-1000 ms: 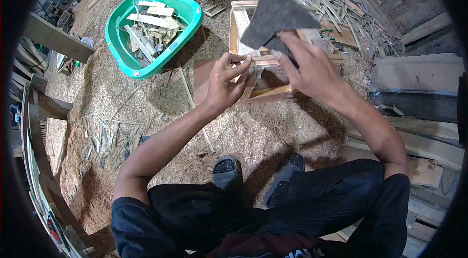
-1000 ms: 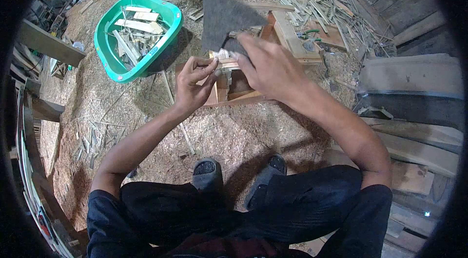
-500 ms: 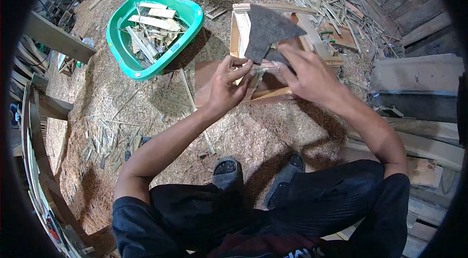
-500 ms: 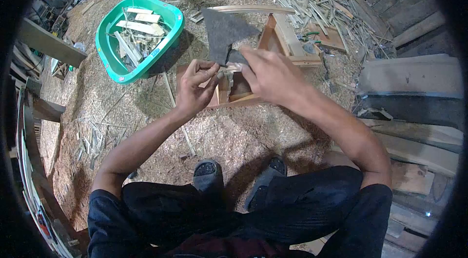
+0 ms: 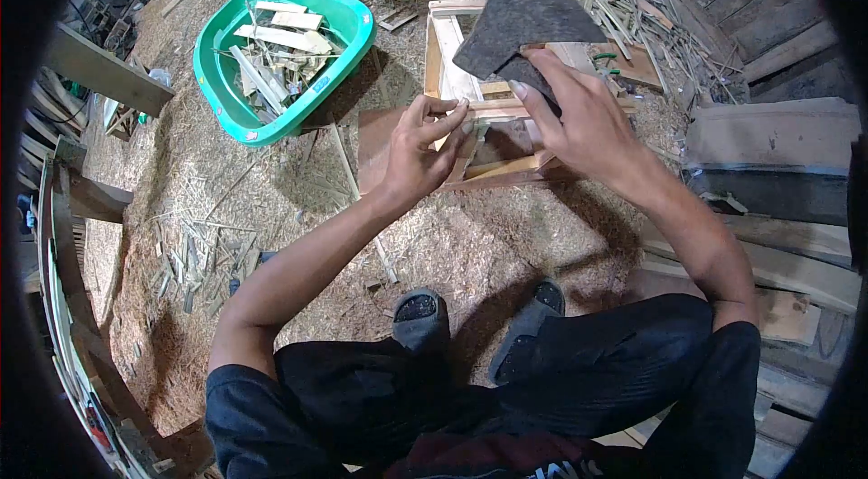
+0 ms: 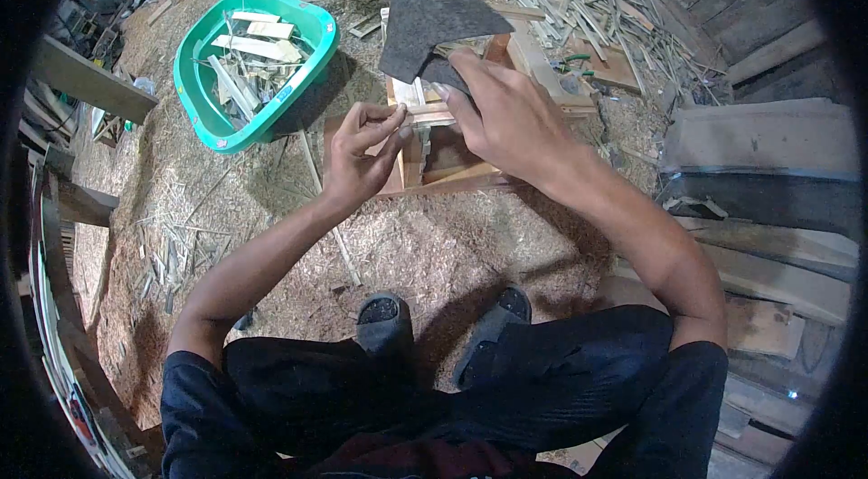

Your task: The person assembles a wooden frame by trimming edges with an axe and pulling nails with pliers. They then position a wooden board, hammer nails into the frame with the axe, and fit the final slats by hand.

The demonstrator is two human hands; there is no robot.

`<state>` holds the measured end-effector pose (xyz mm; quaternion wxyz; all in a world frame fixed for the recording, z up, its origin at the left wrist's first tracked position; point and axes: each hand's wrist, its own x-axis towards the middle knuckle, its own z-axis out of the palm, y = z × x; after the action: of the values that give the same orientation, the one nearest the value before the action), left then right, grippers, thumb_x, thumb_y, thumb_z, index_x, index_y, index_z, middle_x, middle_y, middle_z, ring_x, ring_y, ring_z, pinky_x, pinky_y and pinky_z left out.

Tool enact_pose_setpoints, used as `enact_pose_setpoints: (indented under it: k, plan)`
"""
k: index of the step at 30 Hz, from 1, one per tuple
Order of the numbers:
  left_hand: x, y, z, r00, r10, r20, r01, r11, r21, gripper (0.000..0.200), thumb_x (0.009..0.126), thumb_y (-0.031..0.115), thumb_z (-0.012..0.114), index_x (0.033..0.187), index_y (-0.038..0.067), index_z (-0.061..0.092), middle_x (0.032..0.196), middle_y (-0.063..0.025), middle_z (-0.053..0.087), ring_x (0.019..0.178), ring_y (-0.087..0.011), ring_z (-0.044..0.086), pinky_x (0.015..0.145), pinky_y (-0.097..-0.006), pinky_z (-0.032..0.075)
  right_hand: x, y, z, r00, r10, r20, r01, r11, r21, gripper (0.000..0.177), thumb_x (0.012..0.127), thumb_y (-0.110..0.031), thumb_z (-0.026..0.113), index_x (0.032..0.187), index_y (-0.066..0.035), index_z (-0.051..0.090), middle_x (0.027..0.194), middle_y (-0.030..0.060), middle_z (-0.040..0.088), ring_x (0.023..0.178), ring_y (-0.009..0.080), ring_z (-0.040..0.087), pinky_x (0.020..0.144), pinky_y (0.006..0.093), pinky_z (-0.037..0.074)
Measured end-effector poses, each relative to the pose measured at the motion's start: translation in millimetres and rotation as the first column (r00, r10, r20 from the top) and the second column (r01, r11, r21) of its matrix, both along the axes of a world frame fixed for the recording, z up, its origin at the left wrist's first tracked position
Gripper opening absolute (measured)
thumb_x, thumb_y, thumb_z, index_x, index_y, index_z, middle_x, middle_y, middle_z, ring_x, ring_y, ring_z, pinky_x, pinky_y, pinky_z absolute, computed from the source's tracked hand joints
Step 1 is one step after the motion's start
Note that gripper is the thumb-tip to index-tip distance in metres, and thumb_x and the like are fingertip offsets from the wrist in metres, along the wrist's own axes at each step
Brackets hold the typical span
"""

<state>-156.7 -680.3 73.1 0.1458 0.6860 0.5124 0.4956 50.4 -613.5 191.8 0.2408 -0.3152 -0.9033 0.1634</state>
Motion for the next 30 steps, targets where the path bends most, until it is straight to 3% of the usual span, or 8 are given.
enact_pose_setpoints:
  k: [2, 5, 11, 16, 19, 23, 26, 30]
  plan:
    - [-1.3, 1.4, 1.2, 1.0, -0.002, -0.002, 0.002, 1.0, 0.002, 0.031, 0.086, 0.009, 0.073, 0.117, 0.006, 0.07, 0.104, -0.0133, 0.063, 0.095, -0.0219, 0.064, 0.081, -0.033, 0.053, -1.8, -6.6, 7.9, 0.999, -0.032, -0.002, 0.032, 0.991, -0.132, 0.03, 0.096, -0.016, 0.054, 0.116, 0.007, 0.054, 0.092, 0.0283, 0.067, 0.077, 0.0403, 0.069, 0.066, 0.0483, 0.056]
    - [-0.9, 2.0, 0.9, 1.0, -0.005, -0.015, 0.005, 1.0, 0.009, 0.03, 0.086, 0.008, 0.073, 0.116, 0.005, 0.07, 0.104, -0.0134, 0.063, 0.095, -0.0218, 0.065, 0.082, -0.0328, 0.053, 2.2, -13.0, -14.9, 0.977, -0.007, 0.213, 0.007, 1.0, 0.003, 0.031, 0.097, -0.016, 0.052, 0.118, 0.006, 0.055, 0.098, 0.0273, 0.067, 0.082, 0.0402, 0.069, 0.068, 0.0484, 0.056]
    - [-0.2, 3.8, -4.2, 1.0, -0.001, 0.0, 0.001, 1.0, 0.026, 0.03, 0.085, 0.008, 0.073, 0.115, 0.005, 0.07, 0.105, -0.0134, 0.063, 0.094, -0.022, 0.064, 0.081, -0.0327, 0.054, -0.4, -6.3, -5.5, 0.999, -0.043, 0.017, 0.043, 0.999, -0.025, 0.034, 0.096, -0.018, 0.053, 0.12, 0.007, 0.055, 0.104, 0.029, 0.066, 0.089, 0.0425, 0.067, 0.08, 0.048, 0.056]
    - [0.4, 0.5, 1.6, 1.0, 0.004, -0.027, -0.004, 1.0, 0.024, 0.03, 0.085, 0.008, 0.074, 0.115, 0.005, 0.071, 0.103, -0.0134, 0.063, 0.094, -0.0227, 0.065, 0.081, -0.0328, 0.053, -3.1, -13.9, -2.7, 0.945, -0.084, 0.316, 0.134, 0.981, -0.141, 0.034, 0.096, -0.015, 0.052, 0.121, 0.007, 0.053, 0.098, 0.0288, 0.066, 0.086, 0.0419, 0.067, 0.076, 0.0468, 0.054]
    - [-1.3, 4.6, 1.5, 0.998, 0.008, -0.069, -0.005, 0.999, 0.047, 0.029, 0.085, 0.008, 0.074, 0.114, 0.005, 0.071, 0.103, -0.0133, 0.063, 0.093, -0.0229, 0.065, 0.081, -0.0328, 0.053, 2.8, -5.5, -20.2, 0.994, -0.021, 0.109, 0.006, 0.99, 0.142, 0.033, 0.097, -0.015, 0.053, 0.122, 0.006, 0.052, 0.091, 0.0277, 0.066, 0.082, 0.0406, 0.068, 0.07, 0.0484, 0.054]
    - [-1.0, 5.3, 0.9, 0.998, 0.02, -0.058, -0.018, 1.0, 0.022, 0.026, 0.084, 0.009, 0.075, 0.11, 0.004, 0.073, 0.104, -0.0127, 0.064, 0.093, -0.0213, 0.065, 0.08, -0.033, 0.053, -3.0, -9.9, 10.3, 0.99, -0.133, 0.047, 0.14, 0.96, -0.241, 0.031, 0.097, -0.015, 0.054, 0.118, 0.008, 0.052, 0.088, 0.0277, 0.066, 0.082, 0.0379, 0.069, 0.073, 0.047, 0.053]
    - [-3.3, 8.0, 2.6, 1.0, 0.021, -0.007, -0.021, 1.0, -0.004, 0.028, 0.083, 0.009, 0.076, 0.111, 0.006, 0.072, 0.103, -0.0114, 0.064, 0.093, -0.0202, 0.064, 0.082, -0.0332, 0.052, 2.9, -0.6, -0.1, 0.983, -0.138, -0.118, 0.113, 0.973, -0.201, 0.034, 0.099, -0.024, 0.054, 0.12, 0.002, 0.052, 0.097, 0.0243, 0.067, 0.092, 0.036, 0.068, 0.078, 0.0465, 0.05]
    - [7.3, 2.6, 7.6, 0.994, 0.068, 0.089, -0.061, 0.995, -0.081, 0.047, 0.078, 0.017, 0.082, 0.119, 0.003, 0.063, 0.109, -0.0101, 0.062, 0.099, -0.0188, 0.061, 0.087, -0.0326, 0.049, 15.1, 18.0, -32.1, 0.98, -0.192, -0.057, 0.172, 0.951, -0.257, 0.031, 0.098, -0.02, 0.054, 0.116, 0.006, 0.052, 0.083, 0.0219, 0.066, 0.078, 0.0338, 0.068, 0.07, 0.0444, 0.051]
